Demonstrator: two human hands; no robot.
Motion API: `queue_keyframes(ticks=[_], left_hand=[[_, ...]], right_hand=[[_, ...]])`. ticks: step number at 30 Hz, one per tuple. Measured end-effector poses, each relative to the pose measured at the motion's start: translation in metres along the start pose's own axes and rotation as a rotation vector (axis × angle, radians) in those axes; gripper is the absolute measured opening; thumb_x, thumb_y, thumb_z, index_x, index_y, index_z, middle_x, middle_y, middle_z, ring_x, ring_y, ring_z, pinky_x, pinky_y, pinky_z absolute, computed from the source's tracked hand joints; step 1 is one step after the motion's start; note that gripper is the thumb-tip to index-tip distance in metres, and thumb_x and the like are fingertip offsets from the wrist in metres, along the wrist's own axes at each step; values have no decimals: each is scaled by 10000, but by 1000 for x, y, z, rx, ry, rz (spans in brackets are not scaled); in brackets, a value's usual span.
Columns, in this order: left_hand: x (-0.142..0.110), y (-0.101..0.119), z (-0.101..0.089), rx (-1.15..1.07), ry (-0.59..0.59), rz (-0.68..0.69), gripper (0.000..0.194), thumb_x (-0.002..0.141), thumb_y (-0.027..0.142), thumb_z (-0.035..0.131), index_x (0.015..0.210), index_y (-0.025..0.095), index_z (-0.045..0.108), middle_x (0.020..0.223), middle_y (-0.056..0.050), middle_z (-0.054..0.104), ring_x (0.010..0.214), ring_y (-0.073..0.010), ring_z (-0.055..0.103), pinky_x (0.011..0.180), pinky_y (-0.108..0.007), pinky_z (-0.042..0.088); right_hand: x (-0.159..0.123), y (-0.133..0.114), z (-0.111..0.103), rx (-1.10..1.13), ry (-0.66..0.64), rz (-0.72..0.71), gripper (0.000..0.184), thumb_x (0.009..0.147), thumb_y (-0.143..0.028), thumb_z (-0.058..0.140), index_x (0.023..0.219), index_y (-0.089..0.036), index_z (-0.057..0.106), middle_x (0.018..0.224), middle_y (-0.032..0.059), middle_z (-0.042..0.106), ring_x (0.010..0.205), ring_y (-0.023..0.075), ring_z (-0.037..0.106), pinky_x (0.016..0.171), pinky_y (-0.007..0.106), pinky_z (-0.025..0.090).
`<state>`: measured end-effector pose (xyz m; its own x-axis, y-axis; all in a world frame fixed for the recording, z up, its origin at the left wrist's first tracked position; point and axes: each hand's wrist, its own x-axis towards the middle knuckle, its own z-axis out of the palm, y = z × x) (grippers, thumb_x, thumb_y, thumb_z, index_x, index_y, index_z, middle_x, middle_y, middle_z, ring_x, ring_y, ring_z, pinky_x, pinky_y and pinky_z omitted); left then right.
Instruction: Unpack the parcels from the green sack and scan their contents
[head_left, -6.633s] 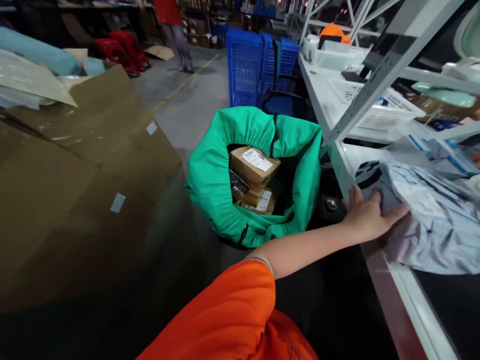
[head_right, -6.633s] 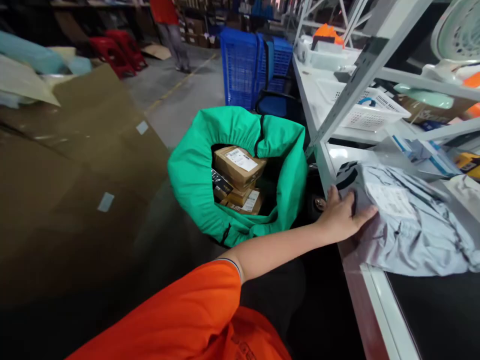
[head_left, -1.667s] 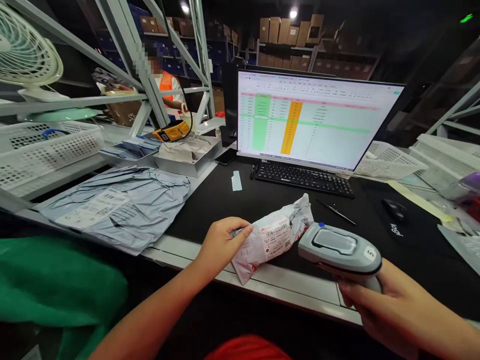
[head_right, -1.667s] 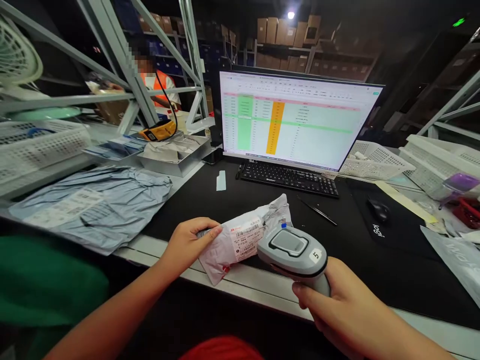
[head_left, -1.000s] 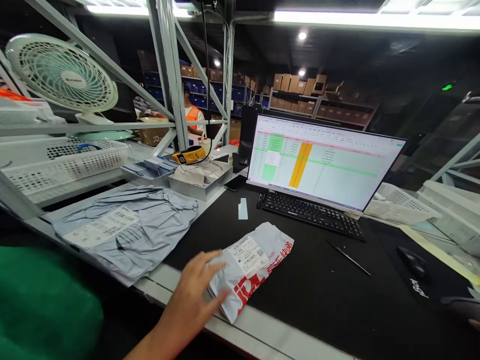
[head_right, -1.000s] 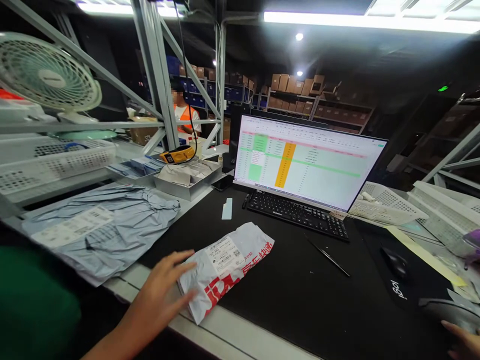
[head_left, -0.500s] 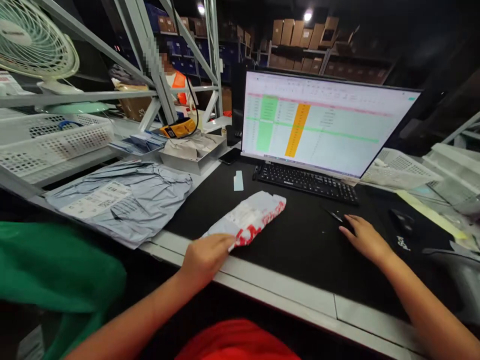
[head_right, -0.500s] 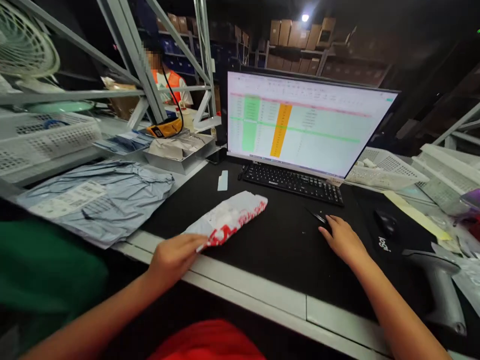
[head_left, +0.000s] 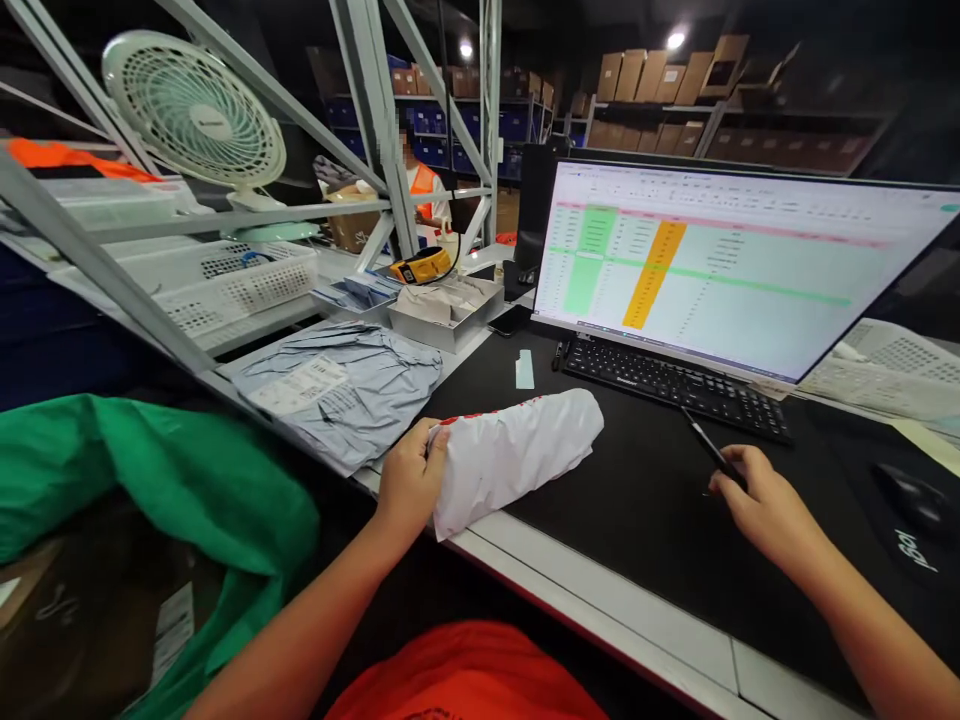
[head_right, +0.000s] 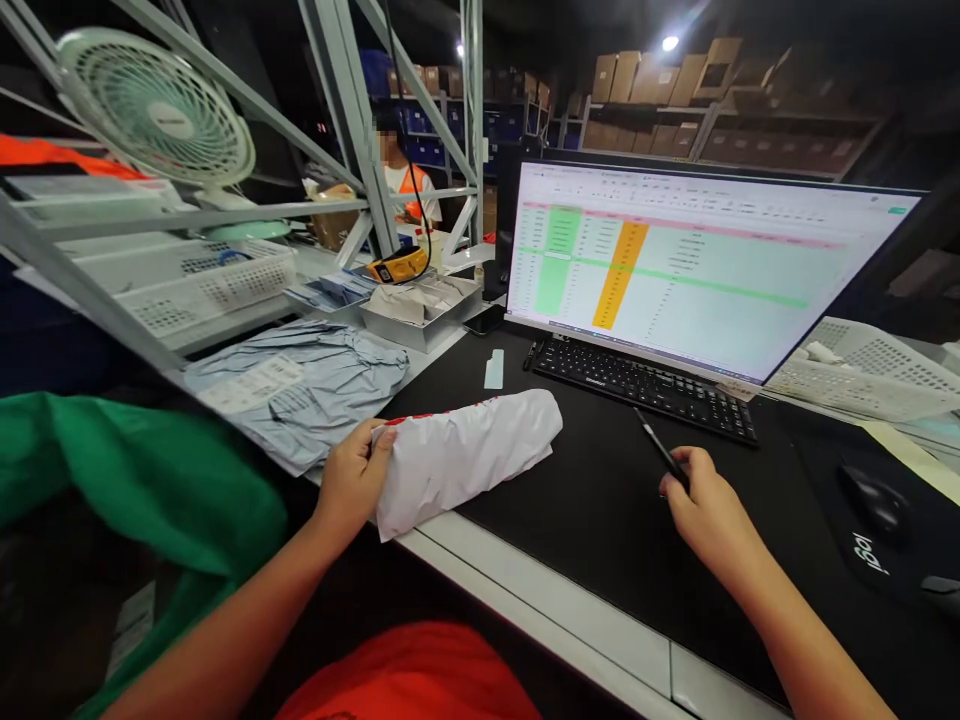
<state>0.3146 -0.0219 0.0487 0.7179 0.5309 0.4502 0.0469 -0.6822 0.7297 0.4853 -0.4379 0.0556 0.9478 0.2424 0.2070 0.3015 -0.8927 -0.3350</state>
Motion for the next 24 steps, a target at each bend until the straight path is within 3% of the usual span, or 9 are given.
queue_keyframes(ticks=[3, 7, 10, 12, 14, 16, 21, 24], left_hand=[[-4, 5, 2, 30, 61, 49, 303, 972, 414, 431, 888, 199, 627, 812, -34, 672, 778, -205, 613, 723, -290, 424], [-8, 10, 8, -43, 89, 31, 276, 973, 395, 452, 899, 199, 631, 768, -16, 662, 727, -186, 609, 706, -274, 447], [-11, 9, 9, -100, 86, 4, 270, 970, 401, 468, 900, 198, 633, 745, -4, 659, 691, -173, 605, 666, -258, 450], [-13, 6, 7, -127, 63, -8, 278, 969, 407, 468, 880, 200, 631, 722, 3, 652, 672, -166, 603, 636, -247, 444], [-14, 0, 5, -132, 37, -8, 290, 968, 417, 465, 865, 202, 630, 712, 5, 648, 670, -164, 607, 629, -242, 446], [-15, -10, 0, -111, 20, -17, 301, 966, 433, 457, 885, 202, 633, 720, 0, 654, 682, -172, 619, 637, -248, 456], [-9, -37, -13, 169, -73, -113, 350, 985, 401, 382, 1010, 164, 638, 837, -89, 708, 785, -265, 673, 711, -348, 516], [4, -38, -15, 429, -79, -4, 413, 974, 356, 451, 1262, 85, 573, 1152, -205, 684, 1054, -352, 652, 897, -461, 523]], right_hand=[[-22, -71, -14, 31, 59, -252, 345, 1025, -436, 415, 1241, -262, 620, 1033, 37, 740, 923, 229, 707, 730, 319, 514], [-43, -146, -4, -198, 368, -723, 237, 1029, -254, 454, 1035, -181, 679, 927, 48, 728, 738, 166, 646, 624, 297, 415], [-42, -173, 19, -341, 464, -1052, 283, 976, -87, 466, 1145, -164, 679, 915, 43, 724, 642, 137, 559, 592, 320, 336], [-30, -176, 33, -414, 454, -1153, 368, 961, -68, 472, 1260, -179, 655, 910, 41, 715, 651, 148, 537, 586, 332, 305], [-10, -164, 41, -503, 416, -1133, 406, 958, -73, 482, 1311, -193, 643, 864, 40, 690, 656, 163, 524, 579, 338, 282], [14, -138, 39, -619, 369, -1007, 432, 940, -47, 481, 1307, -193, 656, 815, 47, 663, 662, 172, 527, 578, 336, 269], [41, -26, 17, -778, 300, -503, 494, 950, -55, 447, 1388, -205, 619, 926, 109, 685, 714, 199, 593, 570, 332, 274], [34, 37, 14, -726, 150, -249, 515, 961, -63, 391, 1402, -203, 618, 910, 141, 696, 692, 218, 637, 516, 343, 280]])
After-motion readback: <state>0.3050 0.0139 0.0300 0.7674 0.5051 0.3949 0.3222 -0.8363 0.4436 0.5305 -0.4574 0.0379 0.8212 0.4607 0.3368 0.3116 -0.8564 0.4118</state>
